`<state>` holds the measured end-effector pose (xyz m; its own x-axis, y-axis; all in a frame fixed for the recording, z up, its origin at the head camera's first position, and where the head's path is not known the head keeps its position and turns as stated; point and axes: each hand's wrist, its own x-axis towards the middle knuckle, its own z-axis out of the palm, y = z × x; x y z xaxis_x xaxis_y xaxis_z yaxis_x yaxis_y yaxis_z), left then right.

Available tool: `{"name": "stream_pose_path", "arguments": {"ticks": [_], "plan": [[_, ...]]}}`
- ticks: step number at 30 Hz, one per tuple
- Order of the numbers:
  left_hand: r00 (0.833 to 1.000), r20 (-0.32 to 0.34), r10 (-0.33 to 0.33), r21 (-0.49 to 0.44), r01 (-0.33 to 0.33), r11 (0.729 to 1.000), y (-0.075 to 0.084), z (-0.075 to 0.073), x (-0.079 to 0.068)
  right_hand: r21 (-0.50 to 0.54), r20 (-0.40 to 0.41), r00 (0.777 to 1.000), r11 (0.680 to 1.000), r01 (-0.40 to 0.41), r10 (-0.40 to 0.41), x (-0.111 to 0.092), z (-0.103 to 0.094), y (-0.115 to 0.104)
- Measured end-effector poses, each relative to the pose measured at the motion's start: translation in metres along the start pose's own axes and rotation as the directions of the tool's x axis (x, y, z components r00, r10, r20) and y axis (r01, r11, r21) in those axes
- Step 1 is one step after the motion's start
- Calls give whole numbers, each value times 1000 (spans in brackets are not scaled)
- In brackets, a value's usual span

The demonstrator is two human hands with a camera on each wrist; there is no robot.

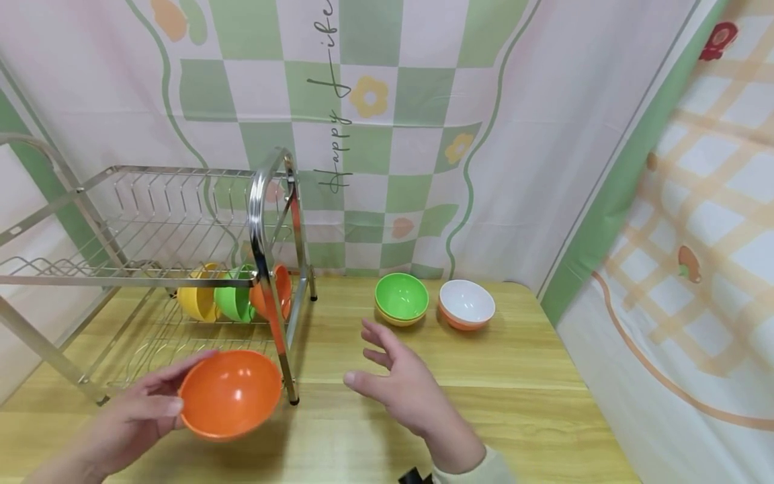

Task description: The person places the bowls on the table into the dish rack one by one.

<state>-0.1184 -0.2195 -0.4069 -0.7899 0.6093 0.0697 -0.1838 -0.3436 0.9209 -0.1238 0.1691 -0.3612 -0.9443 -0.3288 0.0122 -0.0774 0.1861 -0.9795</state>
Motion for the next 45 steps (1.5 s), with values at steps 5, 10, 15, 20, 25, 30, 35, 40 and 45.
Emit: {"name": "stream_pose_path", "arguments": {"ticks": [5, 10, 15, 20, 25, 30, 35, 40, 45], "plan": [[992, -45, 119, 13, -118, 993, 13, -18, -4, -34, -104, 993, 998, 62, -65, 13, 23, 4], [969, -153, 194, 94, -181, 979, 19, -29, -6, -83, -103, 985, 988, 129, -137, 23, 53, 10], [930, -240, 279, 118, -257, 959, 23, -36, -9, -100, -69, 983, 982, 160, -168, 34, 77, 9], [881, -299, 367, 71, -363, 929, 30, -44, -12, -58, -75, 984, 985, 160, -164, 44, 93, 6], [823, -377, 425, 41, -444, 895, 40, -50, -17, 10, -79, 981, 984, 179, -177, 49, 102, 5], [766, -462, 446, 79, -466, 881, 48, -52, -22, -2, -73, 971, 974, 227, -226, 53, 106, 9], [711, -558, 427, 145, -423, 894, 52, -50, -25, -95, -87, 968, 969, 226, -235, 55, 107, 11], [691, -599, 405, 160, -392, 906, 53, -48, -24, -204, -99, 963, 952, 228, -251, 54, 106, 12], [672, -611, 420, 187, -392, 901, 56, -47, -21, -274, -105, 956, 932, 236, -273, 53, 104, 13]]}}
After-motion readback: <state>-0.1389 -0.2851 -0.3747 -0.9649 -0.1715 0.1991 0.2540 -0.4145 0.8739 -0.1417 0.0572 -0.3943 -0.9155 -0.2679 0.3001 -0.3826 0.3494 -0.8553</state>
